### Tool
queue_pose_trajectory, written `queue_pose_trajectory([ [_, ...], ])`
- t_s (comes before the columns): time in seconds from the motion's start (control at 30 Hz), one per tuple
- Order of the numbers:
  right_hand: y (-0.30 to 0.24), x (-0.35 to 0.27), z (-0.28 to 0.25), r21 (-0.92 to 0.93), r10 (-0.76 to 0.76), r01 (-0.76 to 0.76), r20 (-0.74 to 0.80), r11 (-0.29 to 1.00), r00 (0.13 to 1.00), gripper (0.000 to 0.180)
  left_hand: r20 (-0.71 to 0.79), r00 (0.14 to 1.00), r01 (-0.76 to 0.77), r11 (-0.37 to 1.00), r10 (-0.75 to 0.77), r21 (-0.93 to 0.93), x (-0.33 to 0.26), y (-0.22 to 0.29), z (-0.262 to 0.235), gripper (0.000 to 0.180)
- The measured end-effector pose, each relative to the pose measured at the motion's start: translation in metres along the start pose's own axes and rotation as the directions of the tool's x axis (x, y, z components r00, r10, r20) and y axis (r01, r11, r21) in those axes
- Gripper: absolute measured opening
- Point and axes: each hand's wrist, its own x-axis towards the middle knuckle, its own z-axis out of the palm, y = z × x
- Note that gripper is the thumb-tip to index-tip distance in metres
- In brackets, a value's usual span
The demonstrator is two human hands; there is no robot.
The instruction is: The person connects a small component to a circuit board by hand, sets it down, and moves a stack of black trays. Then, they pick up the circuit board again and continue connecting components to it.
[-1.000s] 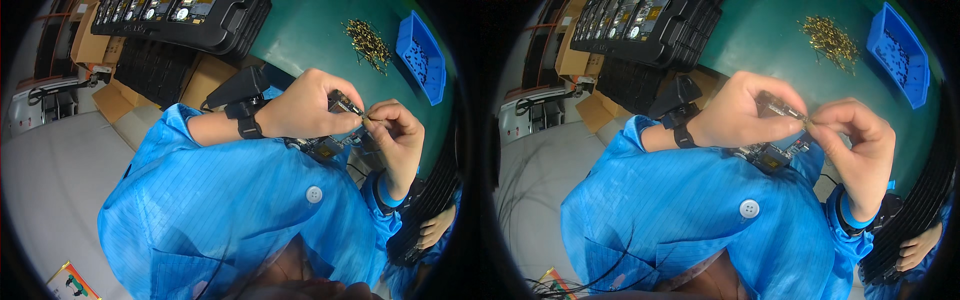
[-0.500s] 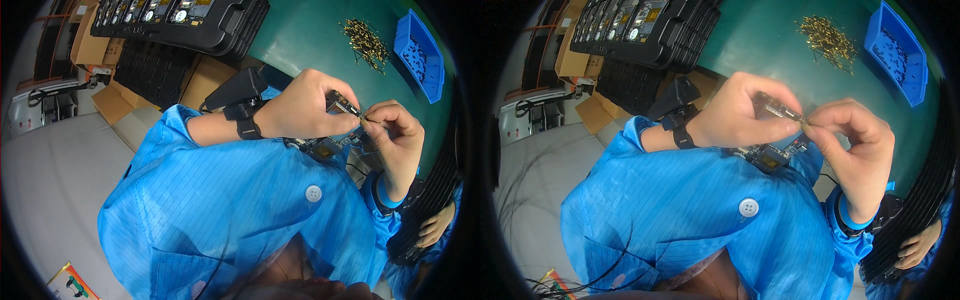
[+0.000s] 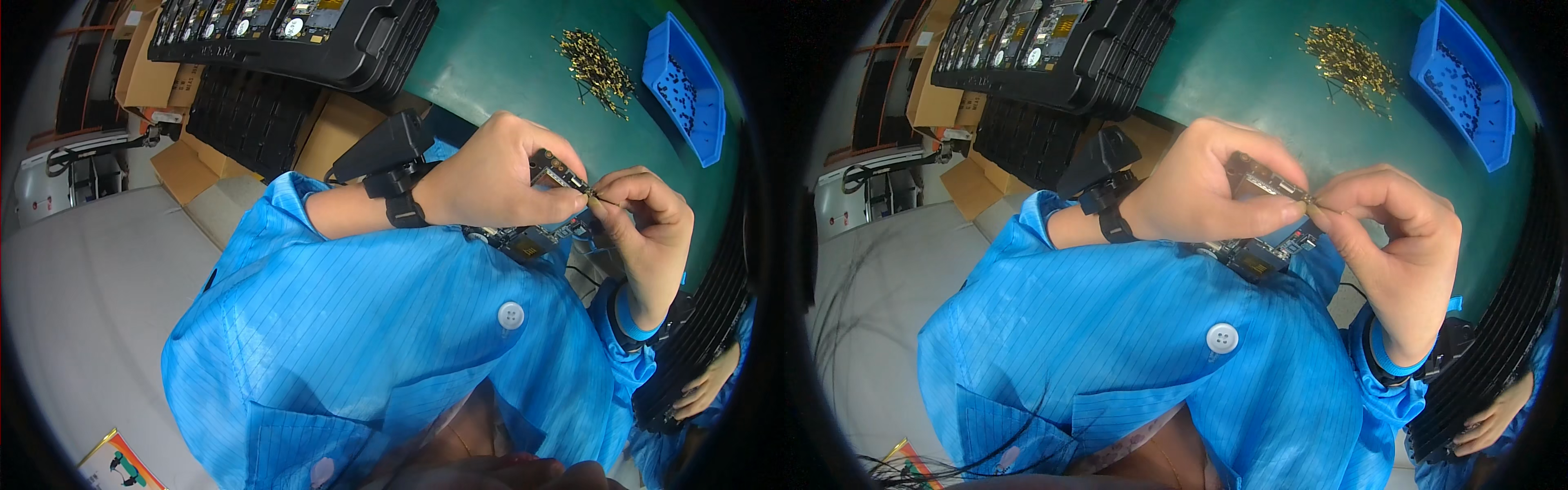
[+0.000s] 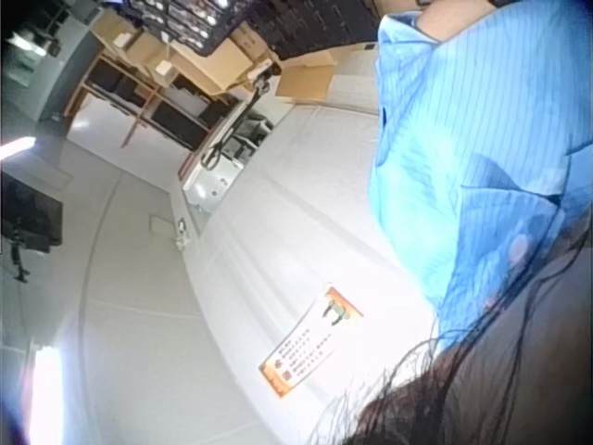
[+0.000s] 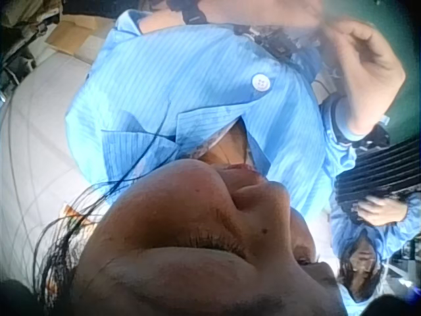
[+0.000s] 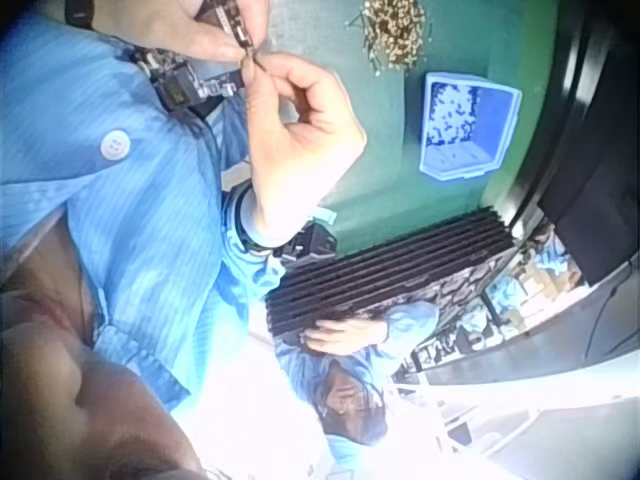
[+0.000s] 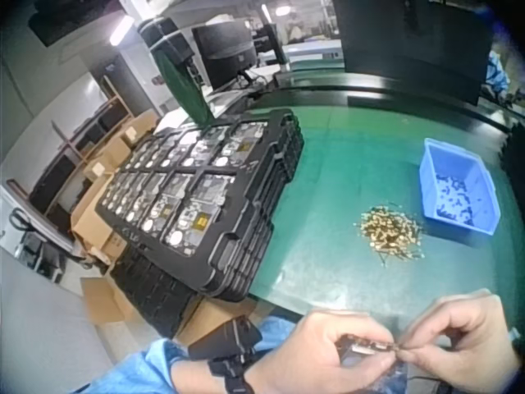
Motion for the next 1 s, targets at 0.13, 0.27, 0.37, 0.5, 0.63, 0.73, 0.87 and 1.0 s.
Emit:
queue_pose_trajectory([
  [0.13,0.002,0.001,0.001,-0.019,-0.025,0.025,-0.001,1.0,1.0,0.009,-0.002,1.0,-0.026,0.999,0.026,0.023,0.0,-0.001,0.0,0.013],
  [0.27,0.001,0.0,0.001,-0.051,-0.029,0.029,-0.004,0.998,1.0,0.009,-0.007,0.999,-0.035,0.999,0.035,0.03,0.001,0.0,0.0,0.012],
  [0.37,0.002,0.001,0.002,-0.077,-0.051,0.05,-0.013,0.996,0.999,0.009,-0.008,0.999,-0.044,0.998,0.044,0.038,0.002,-0.002,0.0,0.012],
  [0.5,0.008,0.002,0.003,-0.083,-0.023,0.022,-0.017,0.996,1.0,0.009,-0.017,0.999,0.052,0.995,-0.051,0.08,0.003,-0.004,-0.001,0.014],
  [0.63,0.027,0.004,-0.002,0.214,0.207,-0.201,-0.009,0.956,0.978,0.017,-0.017,0.993,0.116,0.993,-0.116,0.027,0.007,-0.007,-0.005,0.016],
  [0.73,0.04,0.005,0.002,0.443,0.101,-0.04,-0.116,0.896,0.988,0.025,-0.066,0.989,0.119,0.979,-0.131,-0.163,0.011,-0.017,-0.008,0.018],
  [0.87,0.043,-0.002,0.002,0.442,0.111,-0.049,-0.116,0.896,0.987,0.028,-0.126,0.987,0.089,0.994,-0.097,-0.068,0.016,-0.005,-0.008,0.02],
  [1.0,0.04,-0.002,0.007,0.435,0.135,-0.088,-0.08,0.896,0.988,0.028,-0.215,0.963,0.095,0.951,-0.163,-0.295,0.023,-0.004,-0.006,0.018],
])
